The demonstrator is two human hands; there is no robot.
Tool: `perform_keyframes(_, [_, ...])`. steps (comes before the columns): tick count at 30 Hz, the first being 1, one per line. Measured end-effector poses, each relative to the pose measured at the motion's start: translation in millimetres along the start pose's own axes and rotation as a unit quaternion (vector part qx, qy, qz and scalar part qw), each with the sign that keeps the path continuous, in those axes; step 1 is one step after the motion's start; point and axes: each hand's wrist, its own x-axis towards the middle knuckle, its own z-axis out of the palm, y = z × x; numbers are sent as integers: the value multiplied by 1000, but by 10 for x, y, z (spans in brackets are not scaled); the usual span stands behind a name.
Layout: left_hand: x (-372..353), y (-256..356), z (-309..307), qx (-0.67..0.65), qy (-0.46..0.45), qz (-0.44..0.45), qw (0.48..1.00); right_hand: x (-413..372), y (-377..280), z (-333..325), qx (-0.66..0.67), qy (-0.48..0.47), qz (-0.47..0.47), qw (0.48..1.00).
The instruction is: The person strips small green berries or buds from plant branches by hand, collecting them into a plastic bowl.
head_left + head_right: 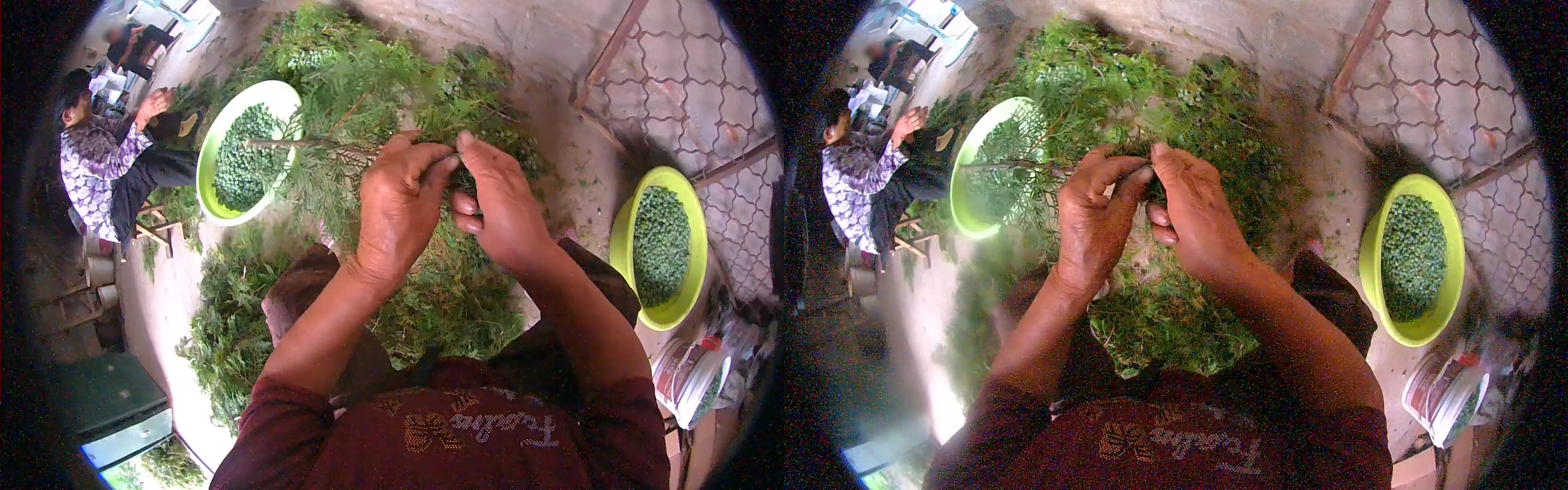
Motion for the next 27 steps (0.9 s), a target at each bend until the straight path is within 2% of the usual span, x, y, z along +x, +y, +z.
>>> perform_keyframes(2, [-4, -11, -25, -8, -31, -11, 999, 24, 41, -29, 4, 4, 9, 1000])
perform_keyframes(4, [8, 8, -63, 2, 9, 13, 1000, 33, 44, -42, 8, 5, 19, 1000])
perform_keyframes(5, [13, 27, -83, 26, 52, -16, 998, 28, 34, -43, 41, 10, 16, 999])
perform_keyframes(6, [24, 22, -129, 26, 51, -16, 998, 23, 34, -42, 75, 16, 13, 997])
perform_keyframes(8, [83, -25, -222, 14, 95, -129, 987, 48, 63, -104, 93, 20, -3, 995])
perform_keyframes(9, [92, -114, -203, -5, 97, -87, 991, 57, 66, -126, 109, 22, -21, 994])
perform_keyframes(10, [67, -148, -174, -7, 96, -86, 992, 60, 55, -133, 108, 23, -22, 994])
perform_keyframes(12, [-5, -105, -138, -118, 26, -74, 990, 49, 50, -119, 169, 43, 20, 984])
perform_keyframes(13, [-7, -1, -166, -88, -21, -71, 993, 40, 46, -109, 170, 43, 20, 984])
perform_keyframes(15, [-34, 103, -136, -101, -45, -61, 992, 7, 53, -93, 56, 62, -7, 996])
perform_keyframes(16, [-44, 120, -123, -115, -68, -51, 990, 4, 88, -124, 56, 63, -6, 996])
perform_keyframes(17, [-43, 16, -98, -54, -72, 24, 996, 16, 142, -181, -73, 53, -67, 994])
perform_keyframes(18, [-57, 47, -100, -53, -72, 24, 996, 16, 161, -199, -202, 40, -127, 970])
perform_keyframes(20, [-98, 143, -93, 59, -88, -15, 994, -10, 129, -194, -192, 32, -91, 977])
perform_keyframes(21, [-115, 104, -60, 66, -57, 25, 996, -29, 98, -177, -182, 25, -55, 982])
perform_keyframes(22, [-124, 111, -46, 66, -58, 25, 996, -42, 84, -113, -181, 25, -55, 982])
perform_keyframes(24, [-144, 137, -45, 80, -25, 47, 995, -58, 96, 59, -39, 123, -53, 990])
perform_keyframes(25, [-152, 151, -66, 80, -25, 46, 995, -50, 131, 55, -39, 122, -52, 990])
perform_keyframes(27, [-156, 170, -102, 102, -82, -17, 991, 21, 275, -9, -200, 132, -229, 943])
